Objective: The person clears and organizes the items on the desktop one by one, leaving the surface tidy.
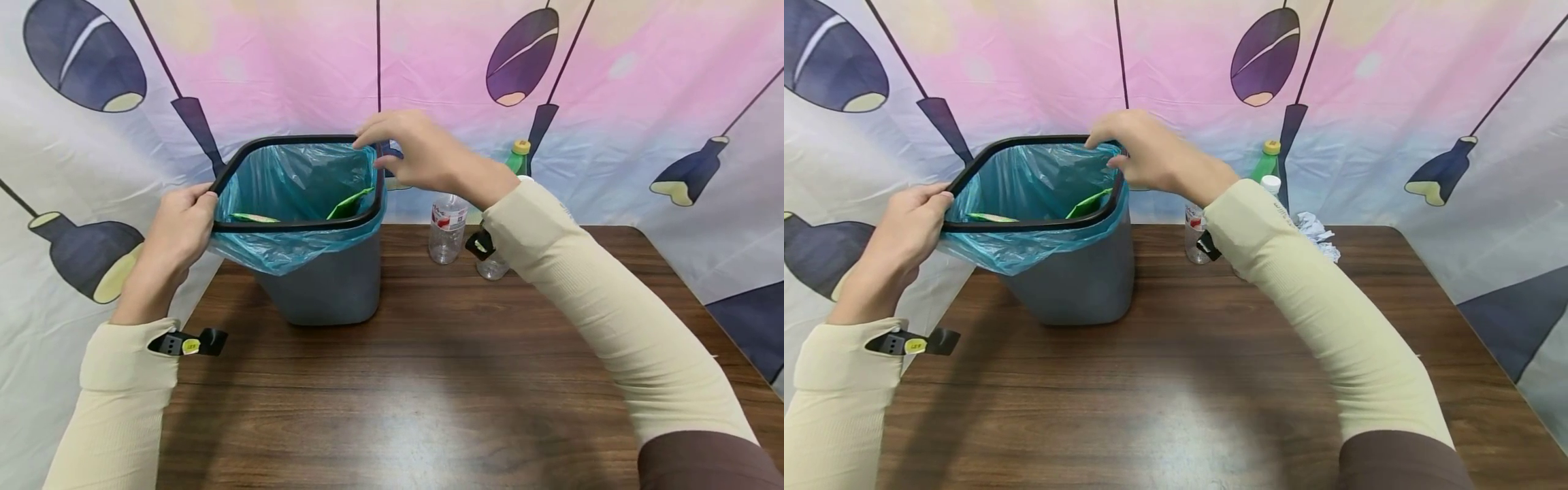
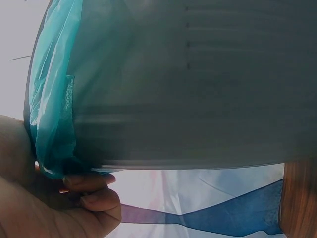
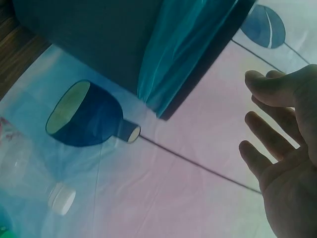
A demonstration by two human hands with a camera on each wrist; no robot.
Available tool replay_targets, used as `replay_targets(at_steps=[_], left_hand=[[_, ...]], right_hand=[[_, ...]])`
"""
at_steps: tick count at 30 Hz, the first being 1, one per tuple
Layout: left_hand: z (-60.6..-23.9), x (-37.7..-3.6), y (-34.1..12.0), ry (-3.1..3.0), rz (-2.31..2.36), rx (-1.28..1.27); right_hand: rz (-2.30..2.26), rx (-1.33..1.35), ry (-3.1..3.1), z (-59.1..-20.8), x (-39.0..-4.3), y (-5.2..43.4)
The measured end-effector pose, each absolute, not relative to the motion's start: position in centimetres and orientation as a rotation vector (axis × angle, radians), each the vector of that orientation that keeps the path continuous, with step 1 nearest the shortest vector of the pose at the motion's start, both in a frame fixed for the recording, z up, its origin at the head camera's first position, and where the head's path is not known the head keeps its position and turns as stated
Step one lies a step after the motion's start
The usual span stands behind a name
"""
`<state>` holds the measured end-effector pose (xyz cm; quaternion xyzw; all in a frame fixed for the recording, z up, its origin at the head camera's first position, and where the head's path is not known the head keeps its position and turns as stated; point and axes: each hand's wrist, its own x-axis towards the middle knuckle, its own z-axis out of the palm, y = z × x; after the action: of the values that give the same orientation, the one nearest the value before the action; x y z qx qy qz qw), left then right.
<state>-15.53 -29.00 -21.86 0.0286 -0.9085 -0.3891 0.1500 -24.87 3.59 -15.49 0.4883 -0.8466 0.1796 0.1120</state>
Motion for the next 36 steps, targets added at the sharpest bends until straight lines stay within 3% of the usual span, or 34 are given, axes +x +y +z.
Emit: replay_targets(at_steps=[24, 36], left_hand=[[-21.8, -15.3, -29.0, -2.616, -1.096, 0.08], [-21.8, -15.6, -29.0, -2.616, -1.105, 0.087]], right_hand=[[0.677, 1.168, -2.322, -16.1, -25.9, 13.5], [0.897, 0.882, -2.464, -17.9, -25.4, 18.3]])
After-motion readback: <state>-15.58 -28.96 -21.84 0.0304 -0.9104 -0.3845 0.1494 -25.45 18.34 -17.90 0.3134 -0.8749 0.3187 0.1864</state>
